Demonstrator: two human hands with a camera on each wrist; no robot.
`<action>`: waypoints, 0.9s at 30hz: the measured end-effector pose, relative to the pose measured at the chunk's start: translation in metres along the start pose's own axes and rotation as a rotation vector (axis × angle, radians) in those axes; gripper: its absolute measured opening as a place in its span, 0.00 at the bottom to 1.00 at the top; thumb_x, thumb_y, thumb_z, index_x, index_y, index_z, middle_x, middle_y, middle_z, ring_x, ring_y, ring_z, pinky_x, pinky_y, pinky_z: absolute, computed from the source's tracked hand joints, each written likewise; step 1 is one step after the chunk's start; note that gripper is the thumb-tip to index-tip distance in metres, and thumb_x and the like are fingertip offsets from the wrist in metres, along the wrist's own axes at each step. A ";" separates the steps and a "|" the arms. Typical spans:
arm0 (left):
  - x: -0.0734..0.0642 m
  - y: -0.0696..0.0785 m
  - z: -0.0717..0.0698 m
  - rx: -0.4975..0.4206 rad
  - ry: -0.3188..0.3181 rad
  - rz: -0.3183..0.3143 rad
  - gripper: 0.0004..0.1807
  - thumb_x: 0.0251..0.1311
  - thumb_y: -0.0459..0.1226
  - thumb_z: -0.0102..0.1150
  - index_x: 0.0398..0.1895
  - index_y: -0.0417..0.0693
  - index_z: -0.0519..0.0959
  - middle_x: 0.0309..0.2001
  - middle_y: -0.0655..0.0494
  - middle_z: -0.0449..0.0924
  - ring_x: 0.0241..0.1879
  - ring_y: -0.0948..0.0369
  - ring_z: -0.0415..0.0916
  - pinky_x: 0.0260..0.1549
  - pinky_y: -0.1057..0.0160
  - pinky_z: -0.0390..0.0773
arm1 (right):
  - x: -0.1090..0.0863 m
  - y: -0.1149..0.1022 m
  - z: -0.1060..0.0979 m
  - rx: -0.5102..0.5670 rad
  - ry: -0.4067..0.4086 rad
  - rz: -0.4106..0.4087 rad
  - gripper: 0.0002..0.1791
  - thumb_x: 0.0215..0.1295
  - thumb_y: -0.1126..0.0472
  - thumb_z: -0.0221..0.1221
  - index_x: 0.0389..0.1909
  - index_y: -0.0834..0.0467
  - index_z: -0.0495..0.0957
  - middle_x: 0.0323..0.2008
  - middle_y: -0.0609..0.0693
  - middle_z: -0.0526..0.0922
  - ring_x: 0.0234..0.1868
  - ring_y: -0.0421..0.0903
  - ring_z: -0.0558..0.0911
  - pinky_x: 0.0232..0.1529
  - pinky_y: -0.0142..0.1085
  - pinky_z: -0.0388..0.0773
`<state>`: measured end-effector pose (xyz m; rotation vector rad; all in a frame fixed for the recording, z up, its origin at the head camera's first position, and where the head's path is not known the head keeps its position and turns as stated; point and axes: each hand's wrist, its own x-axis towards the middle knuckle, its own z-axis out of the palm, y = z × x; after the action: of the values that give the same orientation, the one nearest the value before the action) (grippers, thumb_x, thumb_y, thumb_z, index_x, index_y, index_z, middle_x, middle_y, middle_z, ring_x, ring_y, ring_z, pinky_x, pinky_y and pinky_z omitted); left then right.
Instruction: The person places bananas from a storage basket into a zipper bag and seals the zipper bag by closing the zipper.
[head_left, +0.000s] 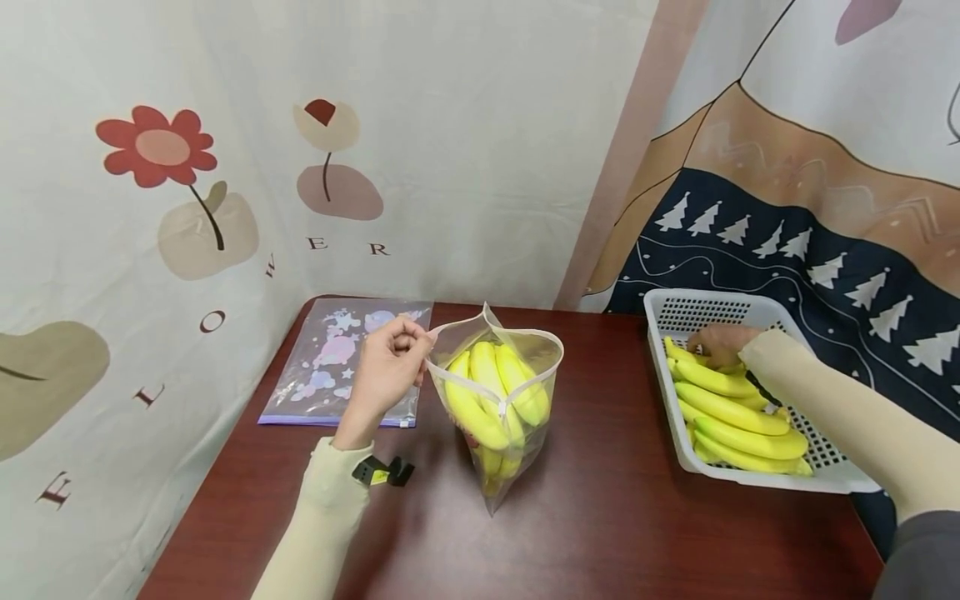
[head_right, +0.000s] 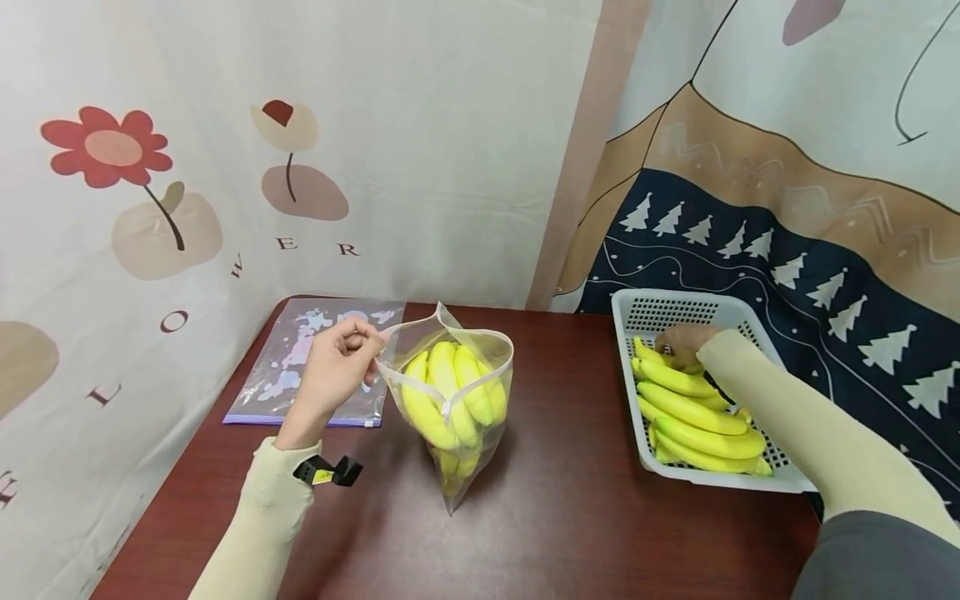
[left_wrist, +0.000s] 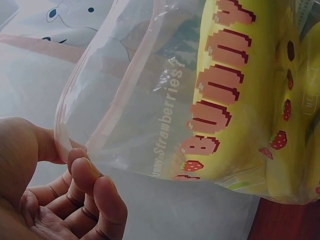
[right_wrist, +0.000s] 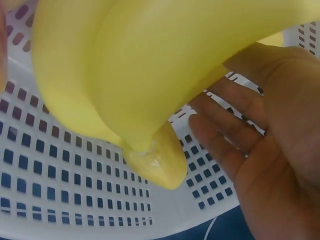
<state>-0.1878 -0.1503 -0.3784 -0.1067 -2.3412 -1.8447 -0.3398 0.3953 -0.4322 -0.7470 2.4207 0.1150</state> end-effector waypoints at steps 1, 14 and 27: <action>0.000 0.000 0.000 0.003 0.000 0.000 0.12 0.69 0.39 0.64 0.32 0.38 0.77 0.16 0.48 0.74 0.12 0.55 0.72 0.13 0.67 0.70 | 0.000 0.000 0.001 -0.002 0.007 -0.005 0.13 0.64 0.67 0.62 0.49 0.62 0.80 0.35 0.54 0.85 0.35 0.46 0.81 0.36 0.42 0.82; -0.001 -0.002 0.001 0.015 0.006 0.004 0.12 0.69 0.38 0.64 0.33 0.39 0.77 0.17 0.48 0.75 0.12 0.60 0.71 0.14 0.67 0.72 | -0.001 0.003 0.003 0.116 0.100 0.085 0.24 0.69 0.61 0.58 0.62 0.68 0.73 0.41 0.57 0.82 0.37 0.48 0.79 0.38 0.43 0.80; 0.000 0.001 0.004 0.035 -0.002 -0.003 0.09 0.69 0.38 0.62 0.34 0.43 0.78 0.18 0.49 0.76 0.14 0.54 0.73 0.15 0.64 0.75 | -0.014 -0.003 -0.007 0.229 0.353 0.127 0.20 0.70 0.58 0.61 0.56 0.67 0.72 0.31 0.52 0.76 0.31 0.46 0.73 0.33 0.39 0.71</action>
<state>-0.1877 -0.1458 -0.3784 -0.1015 -2.3749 -1.8052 -0.3322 0.3978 -0.4181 -0.5441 2.7534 -0.2617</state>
